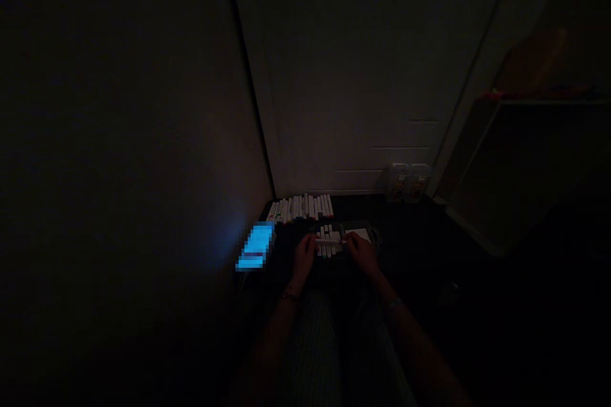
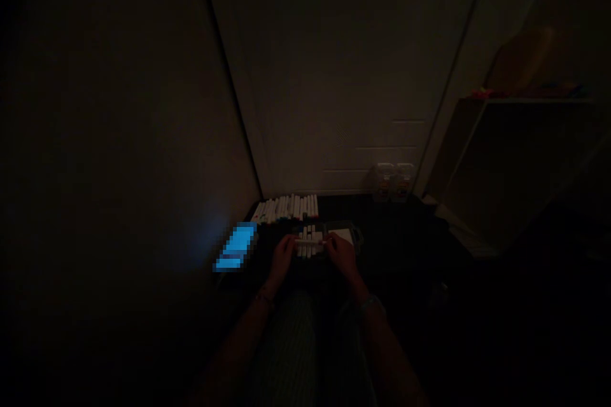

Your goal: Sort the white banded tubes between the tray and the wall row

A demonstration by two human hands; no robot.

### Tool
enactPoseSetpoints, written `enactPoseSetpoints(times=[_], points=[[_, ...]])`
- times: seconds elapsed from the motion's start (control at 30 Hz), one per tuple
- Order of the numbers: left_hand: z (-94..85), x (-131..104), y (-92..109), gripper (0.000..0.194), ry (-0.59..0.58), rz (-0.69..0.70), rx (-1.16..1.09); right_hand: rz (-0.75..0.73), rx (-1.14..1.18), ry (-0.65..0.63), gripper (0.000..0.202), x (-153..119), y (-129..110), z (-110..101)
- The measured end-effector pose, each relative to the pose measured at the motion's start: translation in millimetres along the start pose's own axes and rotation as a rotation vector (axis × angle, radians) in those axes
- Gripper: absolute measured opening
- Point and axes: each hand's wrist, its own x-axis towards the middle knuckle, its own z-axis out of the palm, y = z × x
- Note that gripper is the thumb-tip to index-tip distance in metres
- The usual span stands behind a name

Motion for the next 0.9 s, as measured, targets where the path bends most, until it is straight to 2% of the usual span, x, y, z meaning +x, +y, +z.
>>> enactPoseSetpoints(times=[0.67, 0.9], points=[[-0.3, -2.3, 12.1, 0.03, -0.01, -0.026, -0.019, -0.003, 0.001, -0.03, 0.028, 1.9, 5.4, 3.2], [-0.1, -2.0, 10.0, 0.031, 0.016, -0.024, -0.003, 0.003, 0.017, -0.022, 0.028, 0.8, 1.6, 0.7]])
